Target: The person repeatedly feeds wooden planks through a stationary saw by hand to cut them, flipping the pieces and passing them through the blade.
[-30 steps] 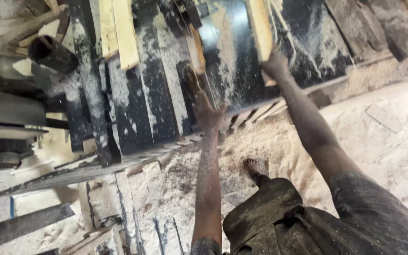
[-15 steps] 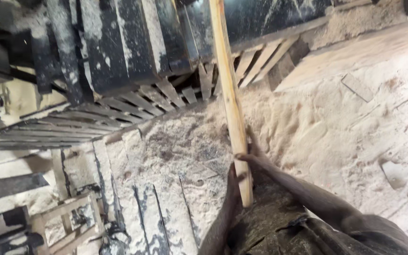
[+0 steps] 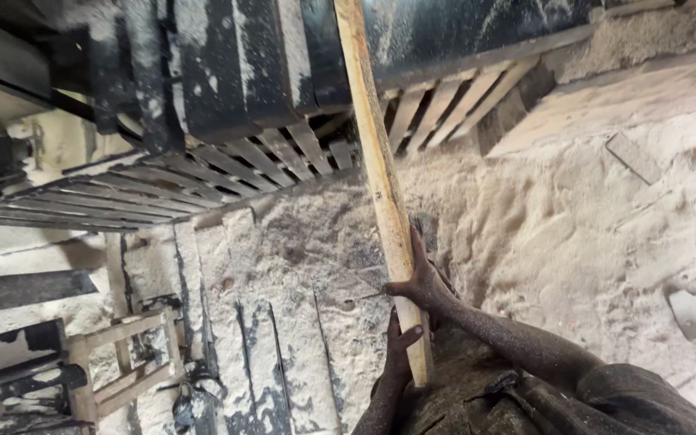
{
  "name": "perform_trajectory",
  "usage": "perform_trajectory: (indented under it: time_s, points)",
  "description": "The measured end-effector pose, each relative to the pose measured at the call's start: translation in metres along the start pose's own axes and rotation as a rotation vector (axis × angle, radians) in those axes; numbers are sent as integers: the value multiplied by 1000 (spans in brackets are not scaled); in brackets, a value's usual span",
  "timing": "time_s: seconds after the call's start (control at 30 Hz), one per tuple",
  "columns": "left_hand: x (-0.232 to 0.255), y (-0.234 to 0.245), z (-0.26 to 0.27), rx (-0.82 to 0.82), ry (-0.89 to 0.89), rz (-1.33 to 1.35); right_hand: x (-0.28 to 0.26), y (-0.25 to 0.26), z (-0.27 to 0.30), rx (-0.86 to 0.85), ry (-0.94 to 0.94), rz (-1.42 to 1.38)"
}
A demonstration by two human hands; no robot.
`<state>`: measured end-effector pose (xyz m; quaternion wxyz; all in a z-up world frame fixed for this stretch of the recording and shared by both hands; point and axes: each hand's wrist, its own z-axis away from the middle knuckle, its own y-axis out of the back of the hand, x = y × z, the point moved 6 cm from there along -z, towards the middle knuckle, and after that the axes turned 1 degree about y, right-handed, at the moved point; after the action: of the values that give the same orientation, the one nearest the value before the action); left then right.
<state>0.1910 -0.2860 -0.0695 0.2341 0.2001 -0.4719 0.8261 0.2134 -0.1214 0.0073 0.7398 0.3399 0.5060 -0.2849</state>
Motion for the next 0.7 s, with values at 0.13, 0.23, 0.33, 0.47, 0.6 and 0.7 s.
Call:
perform_trajectory:
  time_s: [0.13, 0.23, 0.33, 0.47, 0.6, 0.7]
  points:
    - [18, 1, -21, 26, 20, -124, -17, 1, -20, 10, -30, -25]
    - [18, 12, -40, -3, 70, -128, -5, -5, -31, -22, -367, -3]
    - [15, 21, -50, -66, 77, -42, -17, -1, -49, -27, -78, 43]
    - [31, 19, -67, -54, 164, -161, -20, -2, -67, -37, -139, 10]
    - [55, 4, -71, 20, 178, -91, -19, 2, -87, -24, -232, 41]
    - [65, -4, -85, -47, 123, -58, -28, 8, -102, 12, -94, 86]
